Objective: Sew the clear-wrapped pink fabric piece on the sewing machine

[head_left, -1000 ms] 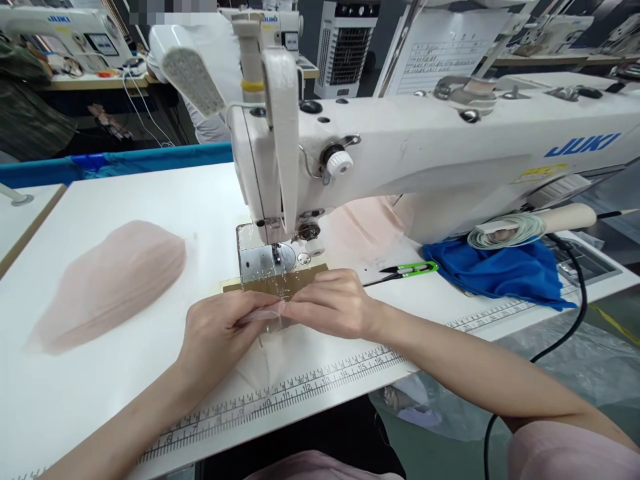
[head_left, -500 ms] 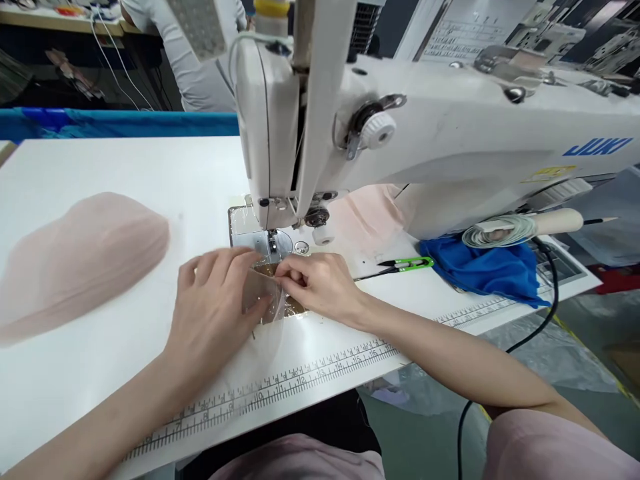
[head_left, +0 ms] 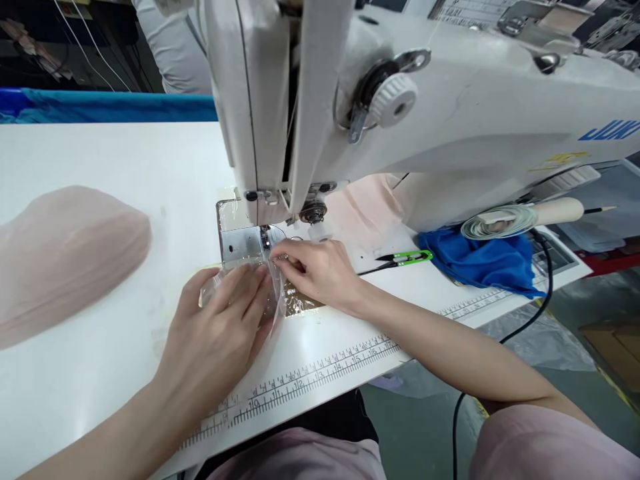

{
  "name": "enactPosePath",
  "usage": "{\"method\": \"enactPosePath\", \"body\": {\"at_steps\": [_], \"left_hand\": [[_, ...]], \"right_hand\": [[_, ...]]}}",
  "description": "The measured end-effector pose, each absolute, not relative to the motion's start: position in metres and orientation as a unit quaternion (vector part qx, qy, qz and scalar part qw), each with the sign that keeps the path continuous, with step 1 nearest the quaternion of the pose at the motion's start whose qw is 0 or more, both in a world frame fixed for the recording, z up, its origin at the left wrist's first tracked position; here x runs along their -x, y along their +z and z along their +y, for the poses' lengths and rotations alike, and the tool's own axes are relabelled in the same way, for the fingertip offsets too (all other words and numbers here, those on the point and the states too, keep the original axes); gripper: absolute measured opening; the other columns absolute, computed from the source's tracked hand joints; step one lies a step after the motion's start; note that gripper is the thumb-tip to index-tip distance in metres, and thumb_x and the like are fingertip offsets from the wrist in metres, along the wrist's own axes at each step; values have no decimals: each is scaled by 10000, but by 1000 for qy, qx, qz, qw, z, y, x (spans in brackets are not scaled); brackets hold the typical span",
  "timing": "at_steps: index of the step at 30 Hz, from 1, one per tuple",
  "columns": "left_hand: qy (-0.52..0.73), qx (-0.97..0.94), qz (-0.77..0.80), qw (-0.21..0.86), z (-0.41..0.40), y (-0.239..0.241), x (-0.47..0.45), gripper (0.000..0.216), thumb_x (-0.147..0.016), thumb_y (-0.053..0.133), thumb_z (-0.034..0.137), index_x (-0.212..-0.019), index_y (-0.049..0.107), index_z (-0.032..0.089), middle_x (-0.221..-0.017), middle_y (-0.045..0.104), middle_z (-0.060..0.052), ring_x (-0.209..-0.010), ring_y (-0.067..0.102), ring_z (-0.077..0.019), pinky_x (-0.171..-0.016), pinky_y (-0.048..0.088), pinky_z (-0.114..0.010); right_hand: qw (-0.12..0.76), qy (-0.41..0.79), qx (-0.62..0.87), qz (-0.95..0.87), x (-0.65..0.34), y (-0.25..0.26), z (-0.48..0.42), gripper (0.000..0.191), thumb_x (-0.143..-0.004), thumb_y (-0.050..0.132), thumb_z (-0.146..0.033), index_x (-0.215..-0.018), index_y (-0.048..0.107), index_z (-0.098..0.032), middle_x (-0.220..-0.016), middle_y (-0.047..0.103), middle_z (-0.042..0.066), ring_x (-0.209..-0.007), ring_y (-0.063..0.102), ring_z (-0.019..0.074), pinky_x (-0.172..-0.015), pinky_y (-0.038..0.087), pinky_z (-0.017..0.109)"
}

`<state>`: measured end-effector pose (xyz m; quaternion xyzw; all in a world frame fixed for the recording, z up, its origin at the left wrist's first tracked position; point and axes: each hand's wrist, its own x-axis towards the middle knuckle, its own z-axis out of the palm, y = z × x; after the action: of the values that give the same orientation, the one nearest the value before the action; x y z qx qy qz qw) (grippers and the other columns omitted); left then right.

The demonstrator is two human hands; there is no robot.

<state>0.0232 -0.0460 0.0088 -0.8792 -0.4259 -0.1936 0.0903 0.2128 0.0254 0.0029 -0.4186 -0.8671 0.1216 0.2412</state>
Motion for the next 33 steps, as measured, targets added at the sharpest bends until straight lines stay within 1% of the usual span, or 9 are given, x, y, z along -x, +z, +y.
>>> {"method": "enactPosePath", "body": {"at_steps": [1, 3, 6, 9, 14, 19, 22, 29, 33], "left_hand": [[-194, 880, -425, 87, -43, 9, -22, 378, -956, 483, 239, -1325, 537, 174, -1244, 684, -108, -1188, 606, -323, -1042, 300, -516], [-186, 883, -422, 91, -39, 9, -20, 337, -960, 497, 268, -1272, 581, 174, -1238, 687, -107, -1185, 609, -320, -1030, 309, -519], [-177, 884, -420, 101, -33, 9, -18, 320, -969, 491, 302, -1240, 601, 171, -1252, 679, -112, -1182, 612, -311, -1032, 303, -524], [-178, 883, -421, 106, -28, 9, -16, 343, -970, 494, 314, -1256, 589, 152, -1262, 671, -123, -1180, 616, -309, -1061, 279, -535], [-171, 882, -425, 109, -22, 8, -14, 348, -963, 498, 325, -1264, 584, 174, -1293, 650, -115, -1218, 592, -314, -1102, 247, -553], [-168, 882, -425, 114, -19, 6, -14, 360, -963, 504, 336, -1277, 579, 177, -1291, 651, -116, -1238, 575, -323, -1107, 248, -572], [-171, 882, -426, 107, -17, 5, -15, 378, -964, 505, 335, -1311, 561, 195, -1298, 648, -111, -1250, 565, -323, -1118, 245, -580], [-168, 883, -421, 120, -16, 5, -16, 370, -970, 498, 359, -1274, 582, 165, -1294, 650, -125, -1256, 562, -319, -1126, 230, -557], [-165, 883, -424, 113, -18, 5, -15, 391, -965, 514, 364, -1300, 564, 170, -1294, 652, -117, -1273, 548, -317, -1127, 227, -557]], "right_hand": [[244, 101, 396, -879, -215, 2, 25, 297, -887, 464, -145, -1017, 723, -209, -804, 735, -26, -628, 598, 91, -560, 332, 228], [241, 49, 362, -899, -219, -1, 23, 356, -864, 449, -133, -1075, 727, -208, -804, 743, -19, -640, 615, 109, -564, 341, 247], [225, -20, 352, -908, -223, -1, 19, 376, -849, 449, -141, -1098, 729, -175, -727, 727, -11, -577, 589, 123, -548, 330, 277], [206, -49, 353, -911, -223, 1, 17, 377, -854, 449, -135, -1113, 723, -157, -711, 722, -6, -562, 573, 122, -539, 317, 293], [165, -62, 374, -911, -221, 1, 18, 399, -877, 449, -140, -1203, 678, -148, -728, 730, -2, -571, 567, 119, -528, 288, 308], [163, -72, 376, -909, -222, 0, 20, 368, -883, 445, -136, -1148, 700, -135, -721, 724, 7, -577, 567, 122, -525, 273, 309], [144, -68, 389, -907, -223, 1, 20, 370, -880, 446, -134, -1148, 700, -141, -717, 718, 15, -564, 554, 124, -531, 268, 310], [132, -63, 396, -907, -222, 5, 20, 348, -883, 447, -131, -1113, 708, -144, -705, 704, 13, -567, 557, 131, -535, 267, 310], [130, -62, 393, -908, -223, 5, 19, 337, -882, 449, -128, -1089, 714, -143, -701, 704, 18, -558, 550, 129, -534, 275, 306]]}}
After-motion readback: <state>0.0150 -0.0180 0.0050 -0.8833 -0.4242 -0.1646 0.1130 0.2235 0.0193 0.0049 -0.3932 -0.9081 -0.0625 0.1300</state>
